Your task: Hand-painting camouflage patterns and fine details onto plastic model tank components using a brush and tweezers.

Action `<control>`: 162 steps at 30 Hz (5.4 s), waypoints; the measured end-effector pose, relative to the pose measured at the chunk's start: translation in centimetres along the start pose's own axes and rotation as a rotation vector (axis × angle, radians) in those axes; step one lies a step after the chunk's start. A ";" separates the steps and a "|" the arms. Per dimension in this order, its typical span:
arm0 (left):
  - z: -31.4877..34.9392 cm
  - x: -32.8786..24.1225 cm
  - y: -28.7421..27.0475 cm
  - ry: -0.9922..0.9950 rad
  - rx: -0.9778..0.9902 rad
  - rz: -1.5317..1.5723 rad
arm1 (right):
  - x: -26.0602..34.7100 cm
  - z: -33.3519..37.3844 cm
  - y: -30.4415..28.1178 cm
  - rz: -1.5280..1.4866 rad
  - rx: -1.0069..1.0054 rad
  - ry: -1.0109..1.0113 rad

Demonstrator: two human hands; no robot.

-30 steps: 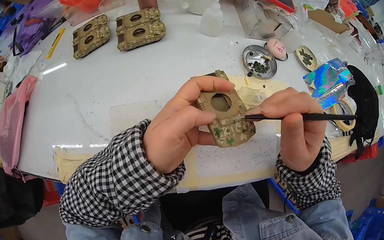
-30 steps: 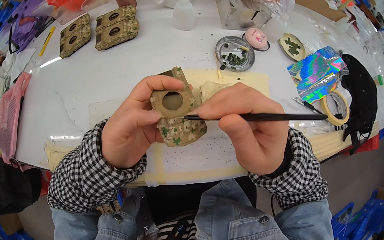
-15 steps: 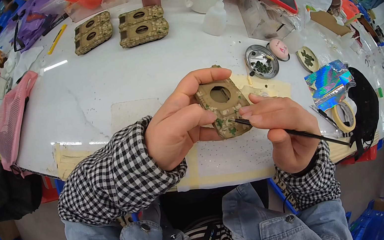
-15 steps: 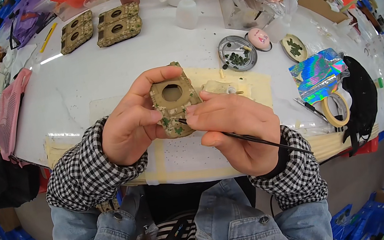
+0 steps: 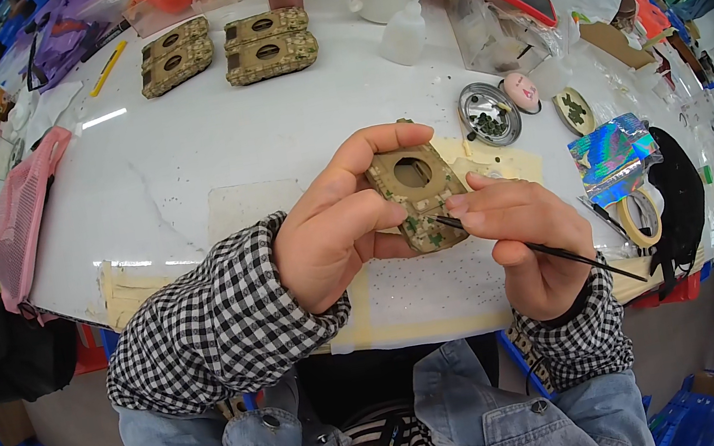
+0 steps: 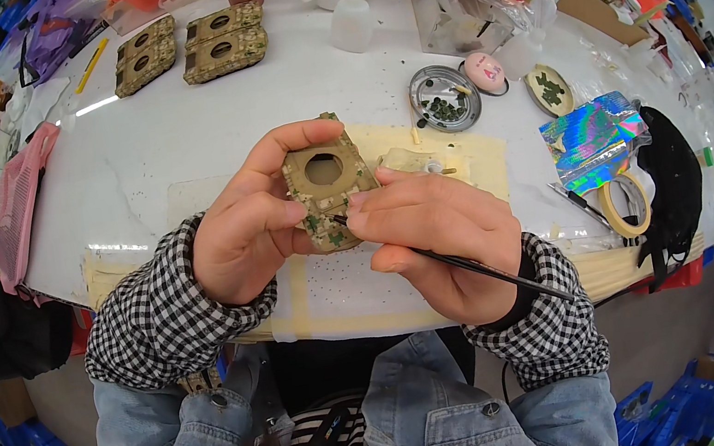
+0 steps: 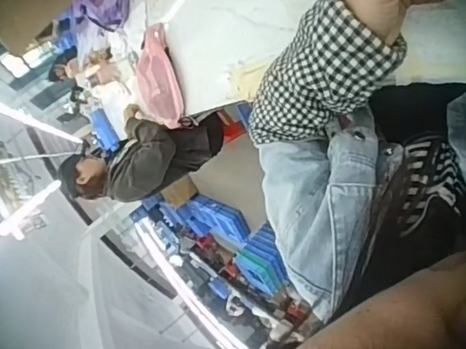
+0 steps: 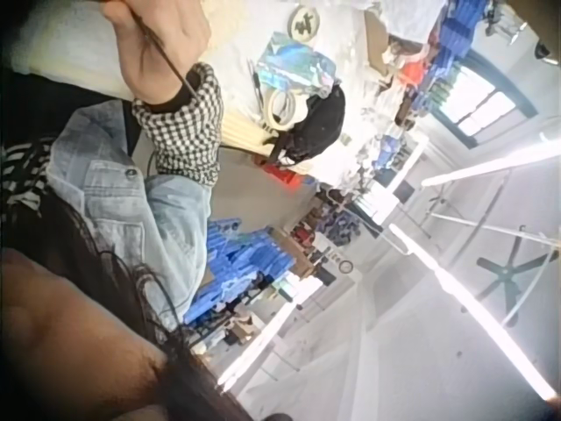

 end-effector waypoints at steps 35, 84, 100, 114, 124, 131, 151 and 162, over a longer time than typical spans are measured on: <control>0.0 0.4 -0.1 0.007 -0.041 -0.057 | -0.1 0.0 0.2 0.056 0.022 -0.028; -0.1 0.5 -0.4 0.029 -0.003 0.019 | -0.3 0.2 0.1 -0.044 -0.042 -0.017; -0.1 0.5 -0.2 0.028 -0.001 0.007 | -0.2 0.0 0.1 0.005 -0.014 -0.004; 0.0 0.6 -0.1 0.045 -0.026 0.008 | -0.1 0.0 0.1 0.045 0.008 -0.014; -0.1 1.0 -0.3 0.053 -0.040 -0.061 | 0.0 0.0 0.2 0.080 0.032 -0.020; -0.1 0.9 -0.3 0.053 -0.033 -0.044 | -0.1 0.0 0.2 0.072 0.023 -0.030; -0.1 0.6 -0.3 0.027 -0.007 0.023 | -0.3 0.2 0.0 -0.015 -0.005 -0.041; 0.0 0.6 -0.1 0.036 -0.005 -0.018 | -0.1 0.1 0.0 0.022 0.016 -0.043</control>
Point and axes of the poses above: each hand's wrist, its own z-axis away from the middle knuckle, its own y-axis out of the palm, x = y × z, the point moved 3 cm from there along -z, towards the middle knuckle, and after that the axes turned 11 degrees about x, right-handed, at the moved point
